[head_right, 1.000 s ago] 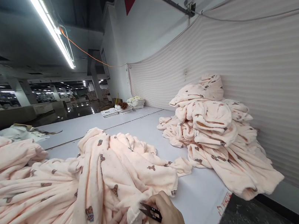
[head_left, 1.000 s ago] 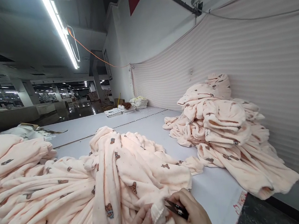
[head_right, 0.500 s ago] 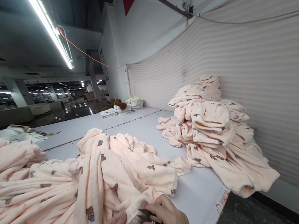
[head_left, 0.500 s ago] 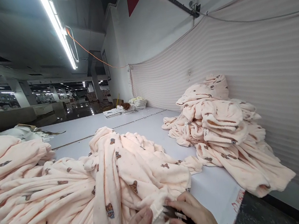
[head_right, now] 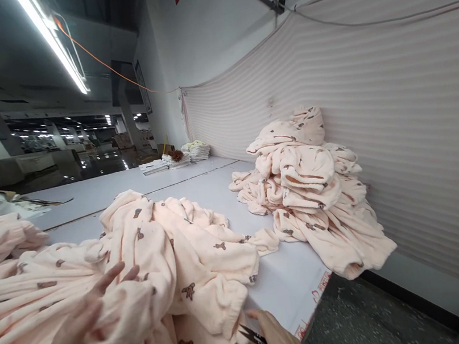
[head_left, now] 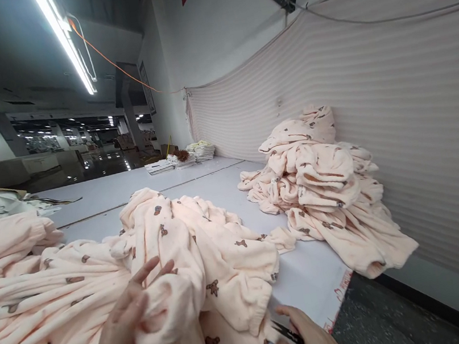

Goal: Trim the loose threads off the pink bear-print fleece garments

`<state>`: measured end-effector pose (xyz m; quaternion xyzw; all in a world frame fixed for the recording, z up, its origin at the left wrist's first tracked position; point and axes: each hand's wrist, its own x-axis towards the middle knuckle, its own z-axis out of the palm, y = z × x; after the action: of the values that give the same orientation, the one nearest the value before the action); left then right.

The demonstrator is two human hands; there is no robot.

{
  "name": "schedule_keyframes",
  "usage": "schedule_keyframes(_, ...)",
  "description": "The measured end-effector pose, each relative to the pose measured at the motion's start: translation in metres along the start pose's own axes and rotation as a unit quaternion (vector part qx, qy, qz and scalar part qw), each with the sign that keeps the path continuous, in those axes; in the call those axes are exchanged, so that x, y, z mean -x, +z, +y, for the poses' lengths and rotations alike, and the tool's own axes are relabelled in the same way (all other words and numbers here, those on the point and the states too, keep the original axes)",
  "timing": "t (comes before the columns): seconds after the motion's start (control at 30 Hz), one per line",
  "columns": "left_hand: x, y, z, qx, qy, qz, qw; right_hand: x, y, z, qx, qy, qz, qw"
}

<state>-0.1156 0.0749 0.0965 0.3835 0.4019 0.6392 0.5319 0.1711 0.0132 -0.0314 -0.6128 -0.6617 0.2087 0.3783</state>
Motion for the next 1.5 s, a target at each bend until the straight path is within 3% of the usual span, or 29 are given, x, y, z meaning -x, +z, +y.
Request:
schedule_keyframes(0.07,-0.002,-0.004,0.005,0.015,-0.047,-0.034,0.998,0.003,0.012,0.008,0.053,0.009,0.012,0.999)
schedule_keyframes(0.13,0.001,-0.003,-0.002,-0.117,-0.037,-0.108,0.987,0.001,0.020,0.006,0.070,0.016,0.028,0.997)
schedule_keyframes(0.17,0.005,-0.001,-0.007,-0.222,-0.018,-0.156,0.962,-0.002,0.021,0.003,0.065,0.017,0.029,0.997)
schedule_keyframes(0.23,0.015,0.004,-0.021,-0.428,0.004,-0.258,0.866,-0.007,0.018,-0.006,0.032,0.006,0.027,0.999)
schedule_keyframes(0.3,0.027,0.009,-0.034,-0.555,-0.021,-0.315,0.770,-0.013,0.013,-0.015,-0.014,-0.017,0.024,0.999)
schedule_keyframes(0.37,0.036,0.013,-0.047,-0.594,-0.048,-0.339,0.728,-0.017,0.010,-0.023,-0.059,-0.035,0.030,0.997)
schedule_keyframes(0.57,0.042,0.017,-0.086,-0.564,-0.024,-0.312,0.764,-0.021,0.027,-0.029,-0.131,0.004,0.074,0.989)
schedule_keyframes(0.7,0.037,0.021,-0.096,-0.458,0.000,-0.268,0.847,-0.013,0.032,-0.027,-0.138,-0.018,0.064,0.988)
schedule_keyframes(0.77,0.037,0.022,-0.096,-0.406,0.008,-0.276,0.871,-0.011,0.029,-0.031,-0.111,-0.044,0.066,0.991)
schedule_keyframes(0.87,0.039,0.023,-0.100,-0.367,0.015,-0.275,0.888,-0.017,0.024,-0.042,-0.071,-0.056,0.034,0.995)
schedule_keyframes(0.97,0.043,0.024,-0.107,-0.344,0.025,-0.199,0.918,-0.026,0.029,-0.051,-0.107,-0.045,-0.013,0.993)
schedule_keyframes(1.07,0.044,0.023,-0.112,-0.389,0.017,-0.166,0.906,-0.025,0.037,-0.047,-0.142,-0.031,-0.004,0.989)
schedule_keyframes(1.17,0.043,0.021,-0.114,-0.414,0.019,-0.220,0.883,-0.017,0.030,-0.037,-0.049,-0.047,0.009,0.998)
schedule_keyframes(1.33,0.046,0.019,-0.117,-0.406,0.091,-0.191,0.889,-0.010,-0.019,-0.047,0.114,-0.029,-0.065,0.991)
schedule_keyframes(1.43,0.049,0.021,-0.115,-0.382,0.095,-0.194,0.899,-0.011,-0.044,-0.066,0.124,-0.014,-0.096,0.988)
schedule_keyframes(1.5,0.050,0.022,-0.111,-0.366,0.084,-0.201,0.905,-0.012,-0.048,-0.076,0.096,-0.034,-0.094,0.990)
